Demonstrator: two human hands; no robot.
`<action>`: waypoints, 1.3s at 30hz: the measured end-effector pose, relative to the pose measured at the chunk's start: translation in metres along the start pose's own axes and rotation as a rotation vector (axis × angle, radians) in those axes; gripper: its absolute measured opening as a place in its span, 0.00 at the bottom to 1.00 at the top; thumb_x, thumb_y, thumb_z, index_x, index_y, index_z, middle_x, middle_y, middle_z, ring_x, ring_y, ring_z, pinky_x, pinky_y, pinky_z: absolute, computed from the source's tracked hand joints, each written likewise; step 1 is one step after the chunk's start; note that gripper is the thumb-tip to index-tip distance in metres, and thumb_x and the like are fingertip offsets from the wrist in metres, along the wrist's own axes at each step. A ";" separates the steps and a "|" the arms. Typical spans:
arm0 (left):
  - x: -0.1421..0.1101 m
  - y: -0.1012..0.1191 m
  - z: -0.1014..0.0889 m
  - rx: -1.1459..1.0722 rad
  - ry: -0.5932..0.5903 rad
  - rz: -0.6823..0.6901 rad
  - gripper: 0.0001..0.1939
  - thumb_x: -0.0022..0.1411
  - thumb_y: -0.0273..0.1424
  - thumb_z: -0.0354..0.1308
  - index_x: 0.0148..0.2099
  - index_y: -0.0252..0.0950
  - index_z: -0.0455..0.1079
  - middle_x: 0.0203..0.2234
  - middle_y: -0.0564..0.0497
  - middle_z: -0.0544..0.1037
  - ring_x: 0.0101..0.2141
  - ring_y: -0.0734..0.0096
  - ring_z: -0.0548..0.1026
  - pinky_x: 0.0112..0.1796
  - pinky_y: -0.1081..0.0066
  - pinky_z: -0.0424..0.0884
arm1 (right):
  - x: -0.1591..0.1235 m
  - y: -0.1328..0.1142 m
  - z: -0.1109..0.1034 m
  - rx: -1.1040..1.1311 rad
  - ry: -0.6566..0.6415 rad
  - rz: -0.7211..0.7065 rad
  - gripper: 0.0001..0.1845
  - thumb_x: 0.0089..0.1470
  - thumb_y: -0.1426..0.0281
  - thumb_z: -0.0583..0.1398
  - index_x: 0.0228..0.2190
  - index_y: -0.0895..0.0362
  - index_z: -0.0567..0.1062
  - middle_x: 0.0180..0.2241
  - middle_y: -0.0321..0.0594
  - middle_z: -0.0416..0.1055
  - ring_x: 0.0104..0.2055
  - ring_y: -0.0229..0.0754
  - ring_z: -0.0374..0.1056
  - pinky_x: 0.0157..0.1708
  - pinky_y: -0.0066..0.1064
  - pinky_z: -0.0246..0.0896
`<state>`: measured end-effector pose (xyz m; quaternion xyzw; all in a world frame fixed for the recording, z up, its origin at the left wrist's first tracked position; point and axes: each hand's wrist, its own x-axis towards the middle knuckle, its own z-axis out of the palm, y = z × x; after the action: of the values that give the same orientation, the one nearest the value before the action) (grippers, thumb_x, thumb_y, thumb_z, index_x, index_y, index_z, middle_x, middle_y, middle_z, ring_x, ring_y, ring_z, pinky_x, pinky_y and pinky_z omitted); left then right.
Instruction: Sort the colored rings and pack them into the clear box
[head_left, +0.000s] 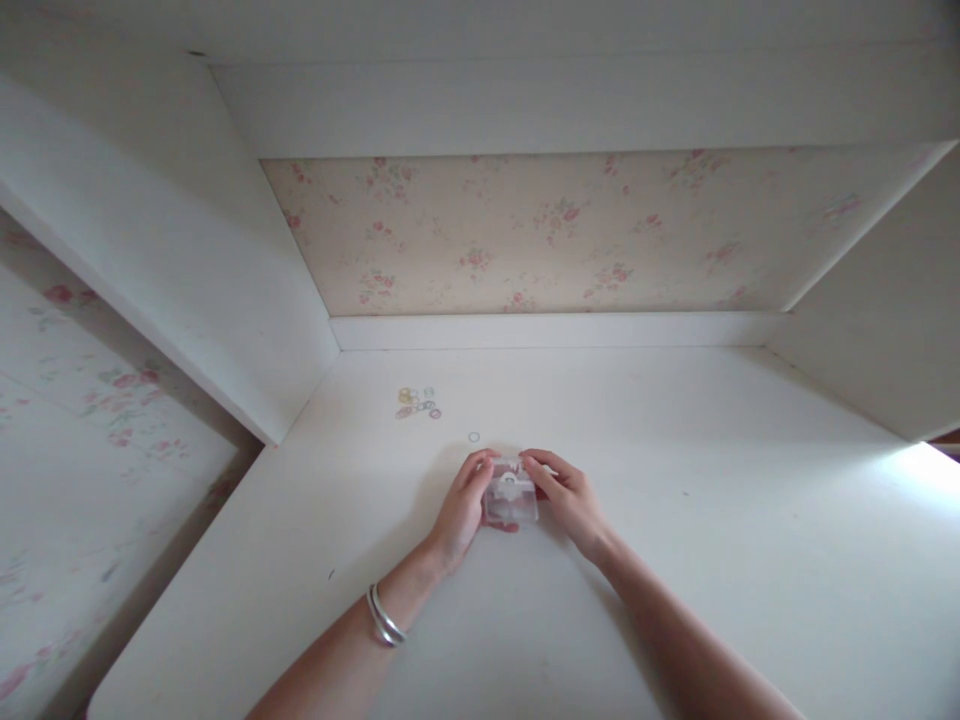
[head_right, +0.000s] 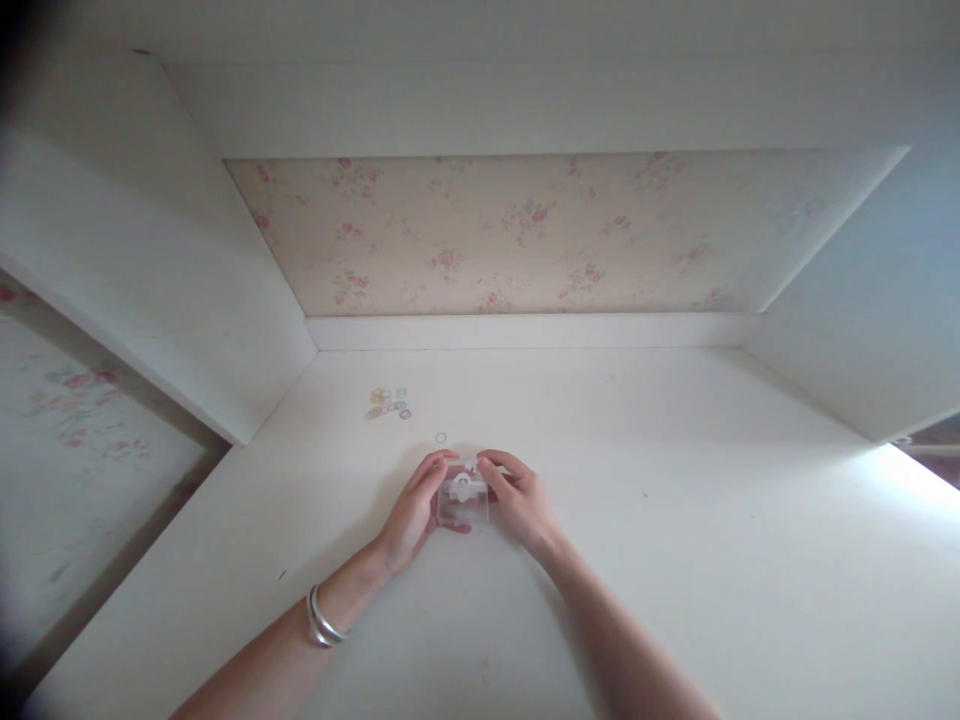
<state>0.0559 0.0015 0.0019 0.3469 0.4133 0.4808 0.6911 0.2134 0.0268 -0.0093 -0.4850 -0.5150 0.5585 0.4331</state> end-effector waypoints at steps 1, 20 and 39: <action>0.000 0.001 0.000 -0.021 0.015 0.002 0.24 0.59 0.48 0.53 0.53 0.43 0.59 0.45 0.46 0.72 0.35 0.64 0.77 0.26 0.65 0.77 | -0.001 -0.002 0.000 0.033 -0.043 0.018 0.25 0.50 0.53 0.58 0.45 0.55 0.72 0.38 0.41 0.73 0.35 0.42 0.70 0.34 0.33 0.68; -0.001 -0.002 -0.001 -0.141 -0.033 0.059 0.42 0.56 0.32 0.62 0.65 0.50 0.40 0.56 0.43 0.64 0.49 0.58 0.71 0.45 0.58 0.72 | -0.004 -0.004 -0.008 0.284 -0.224 0.171 0.34 0.47 0.64 0.65 0.55 0.52 0.64 0.43 0.40 0.73 0.36 0.37 0.71 0.40 0.33 0.67; 0.002 -0.007 -0.007 0.118 -0.016 0.061 0.24 0.57 0.36 0.59 0.54 0.36 0.60 0.41 0.45 0.67 0.33 0.71 0.73 0.33 0.67 0.74 | 0.027 0.001 -0.241 0.082 0.734 0.122 0.17 0.44 0.77 0.62 0.40 0.56 0.75 0.51 0.47 0.66 0.31 0.35 0.72 0.31 0.25 0.72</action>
<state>0.0530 0.0019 -0.0075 0.4031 0.4247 0.4737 0.6578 0.4472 0.0906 -0.0128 -0.6649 -0.2728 0.3927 0.5739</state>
